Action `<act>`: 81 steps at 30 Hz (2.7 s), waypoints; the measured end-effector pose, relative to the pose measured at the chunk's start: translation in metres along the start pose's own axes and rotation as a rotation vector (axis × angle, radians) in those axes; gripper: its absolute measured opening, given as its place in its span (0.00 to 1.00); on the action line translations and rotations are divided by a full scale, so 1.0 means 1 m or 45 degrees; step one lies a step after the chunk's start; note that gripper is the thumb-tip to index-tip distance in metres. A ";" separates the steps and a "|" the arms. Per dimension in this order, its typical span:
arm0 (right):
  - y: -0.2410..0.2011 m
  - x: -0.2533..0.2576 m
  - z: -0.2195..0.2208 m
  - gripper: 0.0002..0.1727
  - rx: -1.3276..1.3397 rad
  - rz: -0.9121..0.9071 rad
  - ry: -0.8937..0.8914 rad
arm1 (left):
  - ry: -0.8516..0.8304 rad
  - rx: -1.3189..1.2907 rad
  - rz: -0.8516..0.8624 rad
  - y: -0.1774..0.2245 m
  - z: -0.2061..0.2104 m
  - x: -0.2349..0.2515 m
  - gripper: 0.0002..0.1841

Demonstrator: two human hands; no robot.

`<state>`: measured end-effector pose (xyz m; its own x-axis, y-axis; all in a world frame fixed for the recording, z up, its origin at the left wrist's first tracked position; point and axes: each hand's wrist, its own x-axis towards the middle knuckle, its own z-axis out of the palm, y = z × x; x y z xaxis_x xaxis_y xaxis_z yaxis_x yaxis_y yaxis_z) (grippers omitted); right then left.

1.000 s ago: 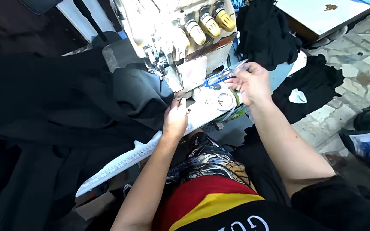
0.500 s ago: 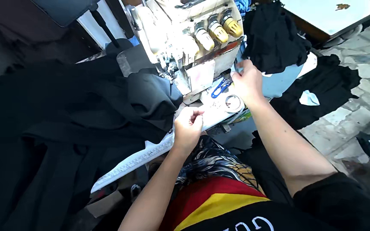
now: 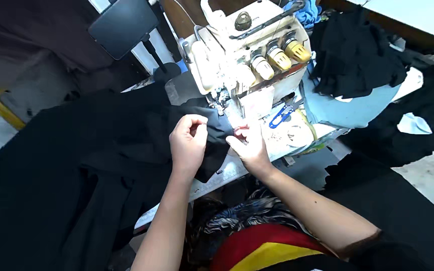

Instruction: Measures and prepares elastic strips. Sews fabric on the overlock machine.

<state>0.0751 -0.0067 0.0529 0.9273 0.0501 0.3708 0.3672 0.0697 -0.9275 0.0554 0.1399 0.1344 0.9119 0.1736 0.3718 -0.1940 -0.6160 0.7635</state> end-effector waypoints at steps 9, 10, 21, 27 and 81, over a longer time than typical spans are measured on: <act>-0.029 -0.002 -0.022 0.28 0.106 0.312 -0.245 | -0.361 -0.095 0.149 0.042 0.002 0.022 0.06; -0.029 0.000 -0.024 0.29 0.041 0.298 -0.273 | -0.389 -0.061 0.148 0.040 0.009 0.029 0.06; -0.035 0.007 -0.026 0.35 -0.180 0.371 -0.369 | -0.579 0.213 0.459 0.029 0.001 0.048 0.03; -0.032 0.004 -0.027 0.37 -0.170 0.274 -0.314 | -0.417 0.122 0.488 -0.004 -0.004 0.028 0.06; -0.050 0.014 -0.028 0.35 -0.635 0.247 -0.449 | -0.312 0.672 0.817 -0.017 0.003 0.022 0.13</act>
<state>0.0721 -0.0375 0.1033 0.9319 0.3461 0.1081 0.2633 -0.4410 -0.8580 0.0796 0.1523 0.1281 0.7477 -0.4626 0.4763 -0.5599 -0.8249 0.0778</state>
